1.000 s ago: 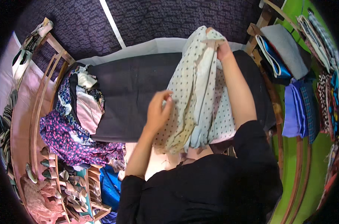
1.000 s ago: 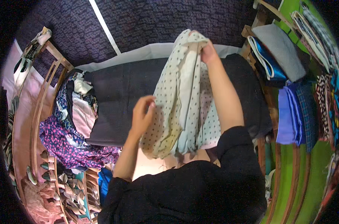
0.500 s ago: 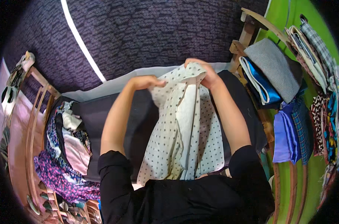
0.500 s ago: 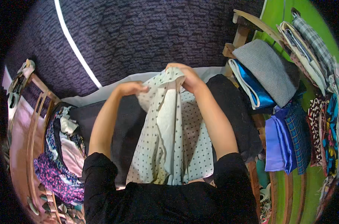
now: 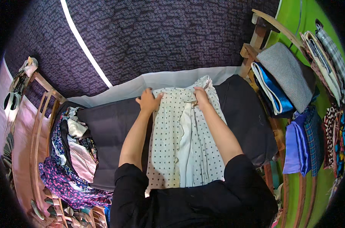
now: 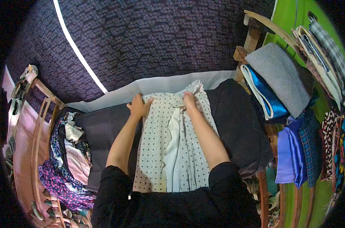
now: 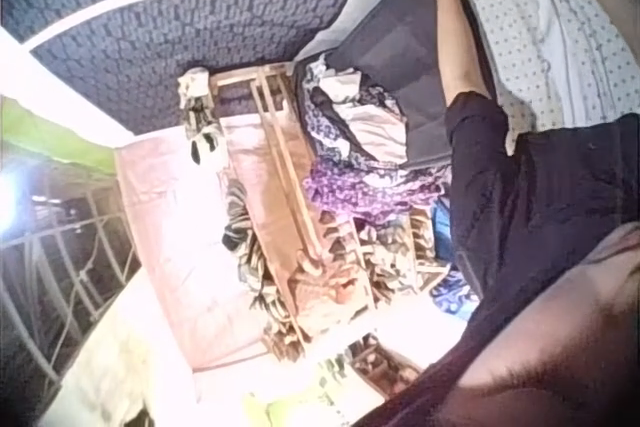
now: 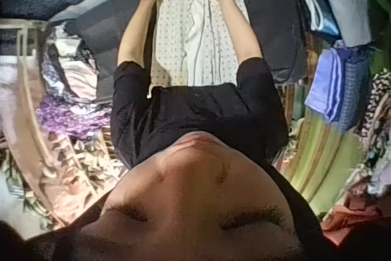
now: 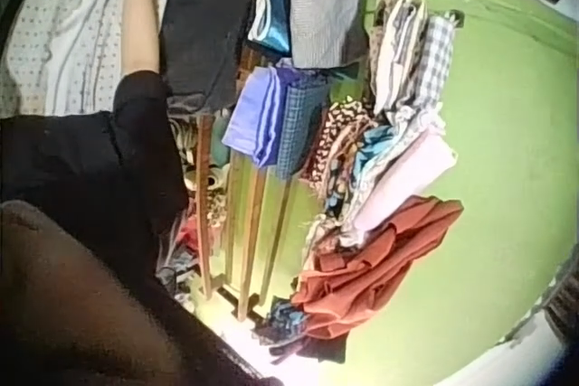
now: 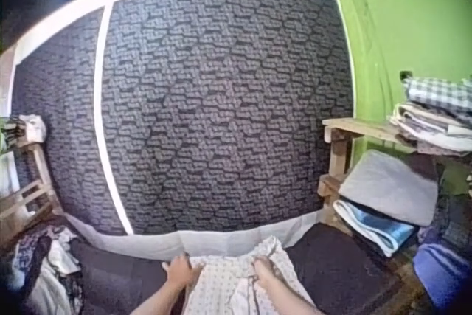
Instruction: Folding a piece of dotted fabric on a workshop table.
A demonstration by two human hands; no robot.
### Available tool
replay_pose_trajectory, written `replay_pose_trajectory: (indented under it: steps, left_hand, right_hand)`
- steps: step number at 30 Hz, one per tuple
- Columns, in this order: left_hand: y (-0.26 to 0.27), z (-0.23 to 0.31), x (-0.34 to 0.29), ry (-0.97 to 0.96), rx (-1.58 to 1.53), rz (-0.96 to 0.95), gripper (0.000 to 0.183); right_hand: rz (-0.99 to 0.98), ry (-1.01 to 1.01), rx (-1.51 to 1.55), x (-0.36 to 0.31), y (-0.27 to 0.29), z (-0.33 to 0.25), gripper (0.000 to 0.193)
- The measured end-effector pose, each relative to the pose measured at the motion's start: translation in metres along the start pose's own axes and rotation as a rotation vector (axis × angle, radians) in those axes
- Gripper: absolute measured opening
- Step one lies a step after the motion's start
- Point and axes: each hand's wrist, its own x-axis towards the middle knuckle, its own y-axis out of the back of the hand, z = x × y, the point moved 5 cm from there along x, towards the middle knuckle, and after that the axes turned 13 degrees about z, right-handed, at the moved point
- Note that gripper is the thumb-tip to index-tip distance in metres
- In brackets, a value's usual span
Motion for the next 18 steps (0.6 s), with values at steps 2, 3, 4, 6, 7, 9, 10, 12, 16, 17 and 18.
replay_pose_trajectory:
  steps: [2,3,4,6,7,9,10,12,16,17,18]
  left_hand:
    - [0.028,-0.05,-0.022,0.076,-0.248,0.292,0.056]
    - [0.035,-0.057,-0.029,0.124,-0.337,0.193,0.047]
    - [0.044,-0.053,-0.036,0.099,-0.347,0.179,0.047]
    - [0.058,-0.073,-0.073,-0.043,-0.52,0.043,0.036]
    - [0.075,-0.055,-0.09,-0.089,-0.465,0.01,0.033]
    - [0.118,-0.064,-0.14,-0.015,-0.473,-0.035,0.029]
    - [0.133,-0.076,-0.166,0.073,-0.55,-0.053,0.028]
    - [0.167,-0.096,-0.221,0.07,-0.3,0.102,0.025]
    - [0.192,-0.121,-0.323,0.192,-0.424,0.426,0.031]
    - [0.189,-0.126,-0.35,0.244,-0.47,0.437,0.033]
    - [0.184,-0.133,-0.377,0.301,-0.51,0.453,0.035]
  right_hand:
    - [-0.081,0.214,-0.273,-0.071,-0.021,-0.048,0.027]
    - [-0.112,0.274,-0.261,-0.096,-0.015,-0.071,0.032]
    - [-0.01,0.518,-0.358,-0.085,0.008,-0.077,0.032]
    - [-0.08,0.425,-0.361,-0.131,0.022,-0.092,0.031]
    - [-0.125,0.461,-0.337,-0.118,0.051,-0.083,0.03]
    - [-0.04,0.515,-0.458,-0.145,0.08,-0.083,0.027]
    - [0.038,0.582,-0.573,-0.168,0.091,-0.086,0.025]
    - [0.116,0.561,-0.645,-0.223,0.107,-0.096,0.02]
    - [0.209,0.613,-0.25,-0.294,0.17,-0.055,0.011]
    - [0.216,0.604,-0.252,-0.315,0.18,-0.04,0.011]
    - [0.256,0.567,-0.129,-0.337,0.188,-0.023,0.009]
